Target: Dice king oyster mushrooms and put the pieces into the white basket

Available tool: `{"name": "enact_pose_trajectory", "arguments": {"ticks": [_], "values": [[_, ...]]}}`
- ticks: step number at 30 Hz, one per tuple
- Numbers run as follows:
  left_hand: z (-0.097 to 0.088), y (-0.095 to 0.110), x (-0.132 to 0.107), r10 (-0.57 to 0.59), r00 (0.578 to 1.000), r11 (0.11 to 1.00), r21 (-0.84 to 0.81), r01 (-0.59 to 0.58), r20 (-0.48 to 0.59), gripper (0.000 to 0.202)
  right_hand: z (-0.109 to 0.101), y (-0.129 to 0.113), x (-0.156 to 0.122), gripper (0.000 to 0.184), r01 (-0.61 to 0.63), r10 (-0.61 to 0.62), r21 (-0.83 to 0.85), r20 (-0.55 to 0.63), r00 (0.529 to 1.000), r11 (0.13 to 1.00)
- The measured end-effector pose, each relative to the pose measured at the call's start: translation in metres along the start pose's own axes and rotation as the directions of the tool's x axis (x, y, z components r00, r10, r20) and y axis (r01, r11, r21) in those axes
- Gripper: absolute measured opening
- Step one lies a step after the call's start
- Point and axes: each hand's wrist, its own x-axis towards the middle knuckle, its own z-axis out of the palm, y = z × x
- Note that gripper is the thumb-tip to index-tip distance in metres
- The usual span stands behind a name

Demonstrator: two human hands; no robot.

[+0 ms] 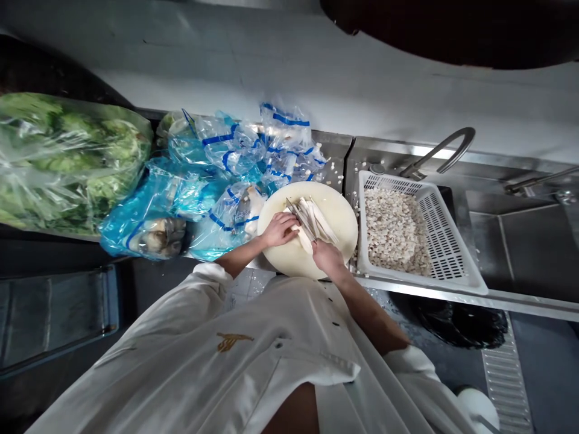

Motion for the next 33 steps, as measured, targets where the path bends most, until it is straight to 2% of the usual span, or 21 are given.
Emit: {"name": "enact_pose_trajectory", "arguments": {"ticks": [6, 11, 14, 18, 20, 27, 33], "values": [[-0.002, 0.003, 0.000, 0.017, 1.000, 1.000, 0.006, -0.017, 0.014, 0.038, 0.001, 0.013, -0.012, 0.046, 0.054, -0.054, -0.030, -0.018, 0.998, 0.998], [0.000, 0.005, -0.003, -0.010, 1.000, 1.000, -0.024, 0.010, -0.018, 0.038, 0.013, 0.017, -0.013, 0.046, -0.017, 0.017, -0.043, 0.005, 1.000, 0.999], [-0.004, 0.003, -0.004, 0.012, 1.000, 1.000, -0.015, -0.012, -0.011, 0.036, 0.006, 0.016, -0.014, 0.046, 0.022, -0.023, -0.050, -0.026, 0.999, 0.998], [-0.008, -0.002, -0.007, 0.042, 0.999, 0.999, 0.004, -0.042, 0.015, 0.037, -0.008, 0.019, -0.034, 0.048, -0.016, 0.010, -0.071, -0.097, 0.995, 0.997], [-0.005, -0.004, -0.008, 0.030, 0.999, 0.999, -0.010, -0.030, 0.009, 0.038, -0.009, 0.018, -0.042, 0.048, -0.019, 0.012, -0.074, -0.084, 0.996, 0.997], [0.004, -0.008, -0.008, -0.003, 0.999, 1.000, 0.002, 0.004, -0.043, 0.036, 0.004, 0.000, -0.018, 0.045, -0.026, 0.026, -0.056, -0.005, 1.000, 0.998], [0.004, -0.012, -0.004, -0.009, 0.999, 1.000, -0.015, 0.009, -0.050, 0.034, 0.010, 0.012, -0.027, 0.045, -0.014, 0.015, -0.034, 0.014, 1.000, 0.999]]}}
